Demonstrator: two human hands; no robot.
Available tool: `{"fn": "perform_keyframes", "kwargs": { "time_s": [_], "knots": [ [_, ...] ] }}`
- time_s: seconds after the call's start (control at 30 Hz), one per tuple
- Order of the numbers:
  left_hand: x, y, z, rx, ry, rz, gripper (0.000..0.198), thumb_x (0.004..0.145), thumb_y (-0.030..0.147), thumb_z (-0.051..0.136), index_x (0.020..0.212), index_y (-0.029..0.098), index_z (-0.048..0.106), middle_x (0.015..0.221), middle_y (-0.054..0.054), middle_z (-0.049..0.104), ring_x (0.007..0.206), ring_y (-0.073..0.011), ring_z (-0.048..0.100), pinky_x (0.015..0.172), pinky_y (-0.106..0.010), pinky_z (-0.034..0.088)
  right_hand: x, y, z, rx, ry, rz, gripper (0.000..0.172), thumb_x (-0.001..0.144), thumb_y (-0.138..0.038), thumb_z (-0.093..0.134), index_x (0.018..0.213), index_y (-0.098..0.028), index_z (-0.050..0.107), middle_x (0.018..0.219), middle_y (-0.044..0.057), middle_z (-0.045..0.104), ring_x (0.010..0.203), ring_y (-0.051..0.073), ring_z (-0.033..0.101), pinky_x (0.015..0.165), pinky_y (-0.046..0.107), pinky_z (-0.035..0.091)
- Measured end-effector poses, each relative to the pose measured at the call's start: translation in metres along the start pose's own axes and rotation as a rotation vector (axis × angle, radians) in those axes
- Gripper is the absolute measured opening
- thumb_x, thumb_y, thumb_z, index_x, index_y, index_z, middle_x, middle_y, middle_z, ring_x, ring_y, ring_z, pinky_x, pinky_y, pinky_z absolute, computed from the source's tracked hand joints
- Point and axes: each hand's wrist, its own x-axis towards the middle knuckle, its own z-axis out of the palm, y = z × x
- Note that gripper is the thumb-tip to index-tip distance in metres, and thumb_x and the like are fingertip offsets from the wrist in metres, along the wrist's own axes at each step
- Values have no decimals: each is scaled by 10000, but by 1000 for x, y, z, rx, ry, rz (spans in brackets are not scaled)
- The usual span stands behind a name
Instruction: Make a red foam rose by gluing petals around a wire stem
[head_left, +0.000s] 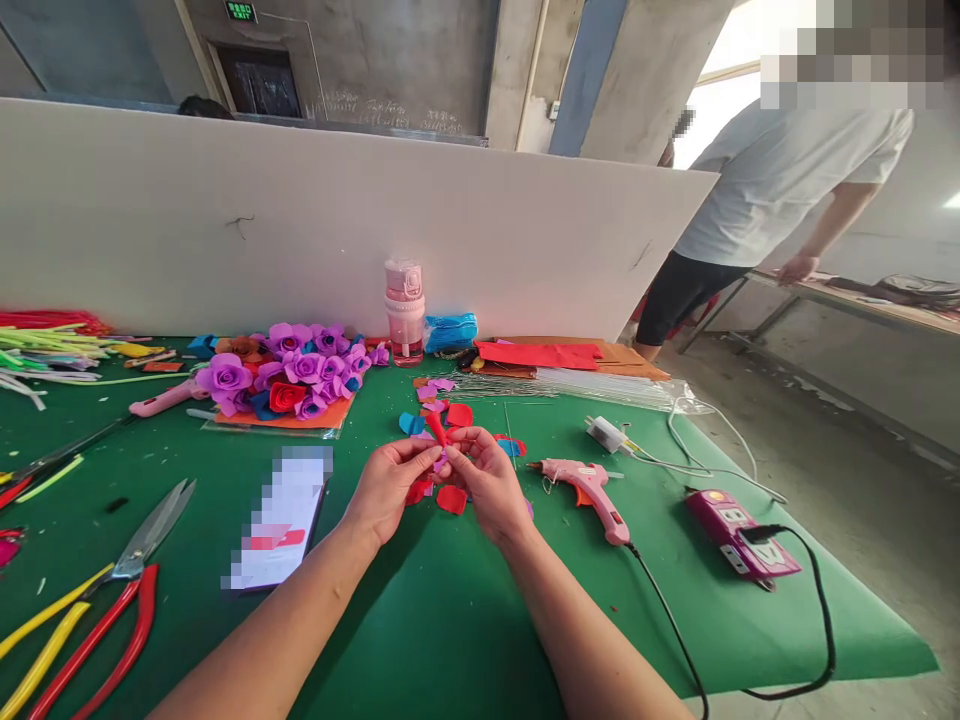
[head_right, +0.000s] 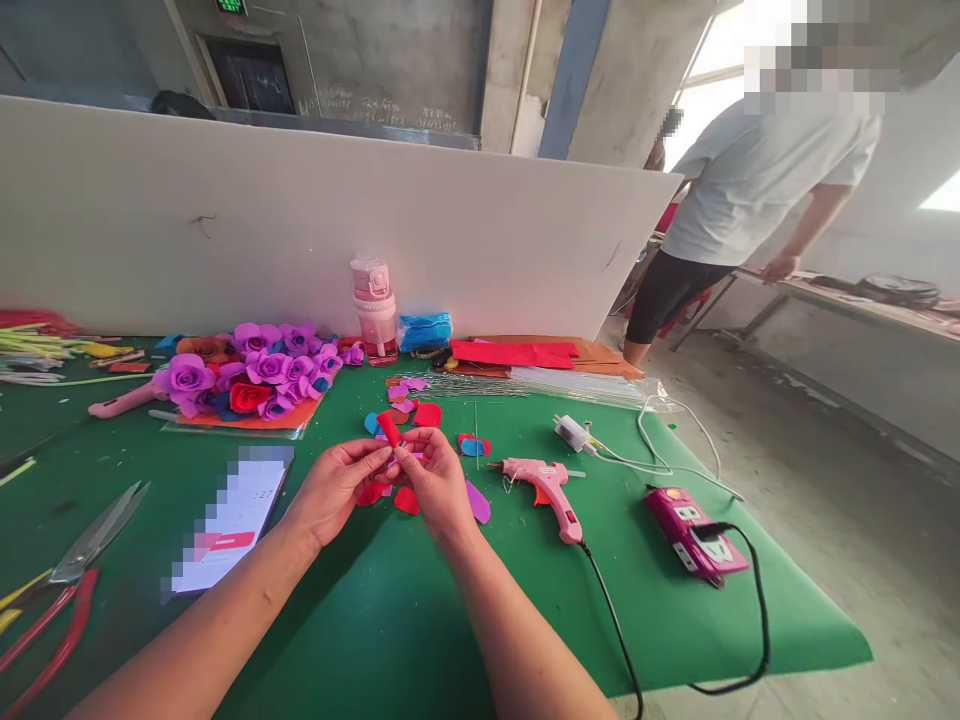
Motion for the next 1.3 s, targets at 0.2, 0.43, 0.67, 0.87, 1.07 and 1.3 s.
{"fn": "perform_keyframes", "kwargs": {
  "time_s": [0.2,0.43,0.67,0.87,1.07,1.3],
  "knots": [
    [0,-1,0,-4,-6,-27,252,594,300,819,722,119,700,598,0,624,508,-69,515,489,-194,402,2,6,0,-23,-31,-53,306,709,-322,755,883,-227,521,710,-61,571,566,84,616,599,239,552],
    [2,-3,-4,-74,-50,-77,230,600,285,816,707,127,688,586,3,615,531,-72,533,494,-182,395,1,6,-1,-46,-6,-39,346,693,-336,767,902,-232,513,707,-70,570,557,94,621,580,248,540],
    [0,3,-2,-51,9,-50,237,621,288,806,748,128,686,618,5,645,451,-44,488,419,-176,328,1,-2,-3,-127,22,30,368,769,-524,644,861,-171,696,762,10,636,714,120,577,723,257,465],
    [-2,1,-3,-11,-53,-30,227,660,300,787,758,135,667,725,-15,680,541,-59,564,504,-174,428,0,-10,-1,13,-72,85,461,770,-608,586,807,-171,730,706,26,627,693,157,554,714,301,441],
    [-1,-1,-2,24,-17,-1,260,640,320,799,766,135,669,740,-19,681,556,-66,579,534,-187,470,-1,-11,0,3,-58,61,460,757,-613,592,818,-185,749,733,37,644,701,169,560,718,313,430],
    [-2,0,-1,68,45,31,285,625,341,803,779,137,676,730,-25,695,563,-88,612,549,-206,506,2,-1,-8,-147,3,-46,371,833,-516,550,898,-217,759,815,35,682,796,177,565,787,315,420]
  ]
}}
